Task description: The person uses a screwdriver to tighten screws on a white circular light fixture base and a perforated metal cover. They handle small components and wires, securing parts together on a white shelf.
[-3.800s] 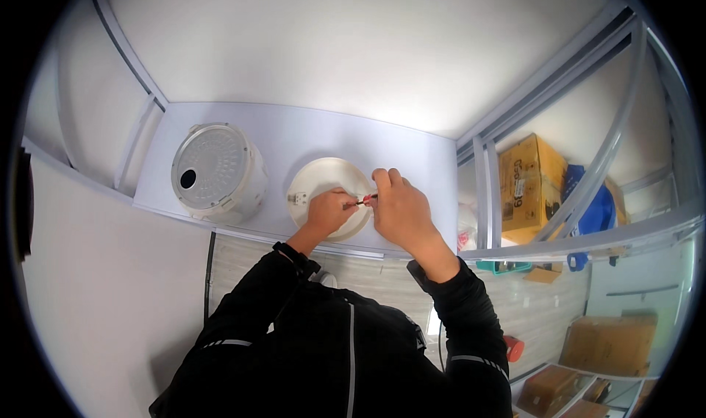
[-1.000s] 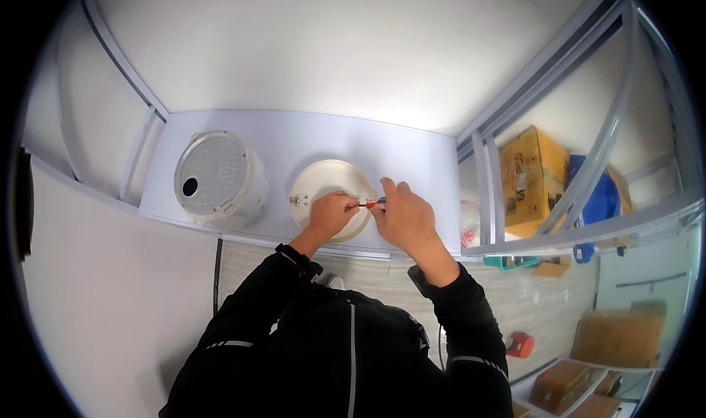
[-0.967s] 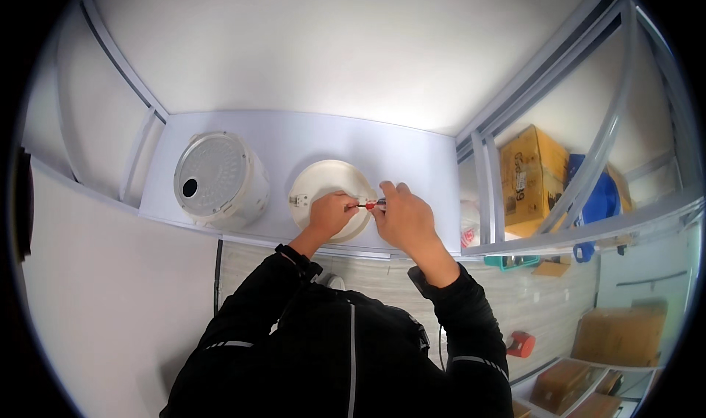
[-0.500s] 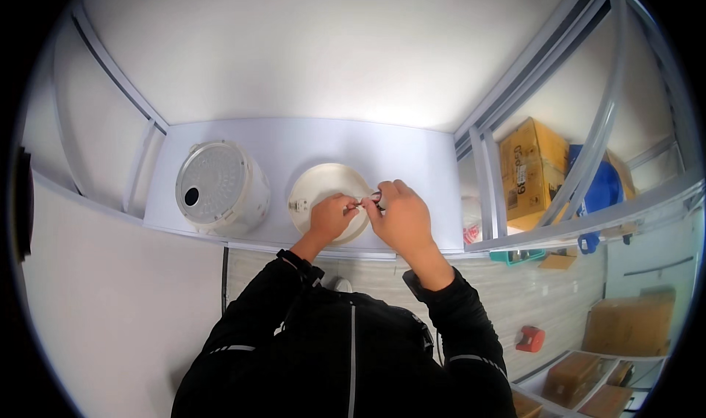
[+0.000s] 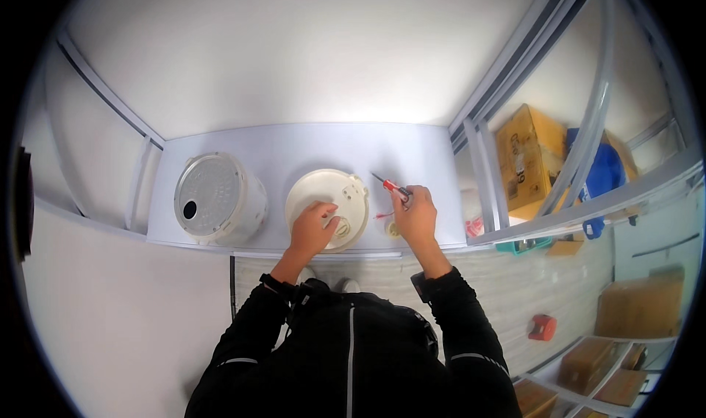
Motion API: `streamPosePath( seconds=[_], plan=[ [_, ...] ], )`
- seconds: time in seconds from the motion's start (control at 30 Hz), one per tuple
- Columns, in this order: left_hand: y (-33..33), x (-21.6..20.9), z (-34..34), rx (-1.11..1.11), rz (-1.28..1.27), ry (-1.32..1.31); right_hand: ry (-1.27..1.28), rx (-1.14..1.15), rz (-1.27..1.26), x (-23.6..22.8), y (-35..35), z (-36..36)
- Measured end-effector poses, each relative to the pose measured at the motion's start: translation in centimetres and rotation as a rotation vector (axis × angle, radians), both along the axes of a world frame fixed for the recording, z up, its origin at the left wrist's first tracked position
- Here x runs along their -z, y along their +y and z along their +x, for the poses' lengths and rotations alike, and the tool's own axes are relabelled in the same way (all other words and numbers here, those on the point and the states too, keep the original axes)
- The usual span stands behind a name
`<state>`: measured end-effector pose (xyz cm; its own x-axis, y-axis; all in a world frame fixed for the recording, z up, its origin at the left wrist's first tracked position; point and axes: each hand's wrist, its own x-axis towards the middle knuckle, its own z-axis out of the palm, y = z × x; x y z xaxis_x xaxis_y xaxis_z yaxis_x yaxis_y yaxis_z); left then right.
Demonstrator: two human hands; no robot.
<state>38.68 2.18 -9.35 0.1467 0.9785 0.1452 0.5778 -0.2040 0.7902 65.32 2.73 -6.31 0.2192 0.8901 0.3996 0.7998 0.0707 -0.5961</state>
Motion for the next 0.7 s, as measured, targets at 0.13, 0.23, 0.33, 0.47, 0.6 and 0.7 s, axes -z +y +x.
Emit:
streamPosePath(
  seconds=[0.13, 0.23, 0.33, 0.47, 0.6, 0.7],
  plan=[
    [-0.7, 0.7, -3.1, -0.178, 0.269, 0.195, 0.075, -0.016, -0.088, 1.7, -0.6, -1.0],
    [-1.4, 0.8, -4.4, -0.348, 0.276, 0.274, 0.054, -0.014, -0.275, 2.3, -0.8, -1.5],
    [-2.0, 1.7, -5.4, -0.408, 0.262, 0.237, -0.028, -0.053, -0.355, 2.6, -1.6, -3.0],
    [-2.5, 3.2, -5.9, -0.418, 0.205, 0.202, -0.131, -0.131, -0.432, 3.3, -1.7, -4.5],
    [-2.7, 3.7, -5.9, -0.417, 0.157, 0.142, -0.246, -0.195, -0.464, 4.2, -1.4, -5.2],
    [-2.9, 4.1, -6.1, -0.429, 0.196, 0.141, -0.259, -0.220, -0.447, 3.5, -1.4, -5.3]
  ],
)
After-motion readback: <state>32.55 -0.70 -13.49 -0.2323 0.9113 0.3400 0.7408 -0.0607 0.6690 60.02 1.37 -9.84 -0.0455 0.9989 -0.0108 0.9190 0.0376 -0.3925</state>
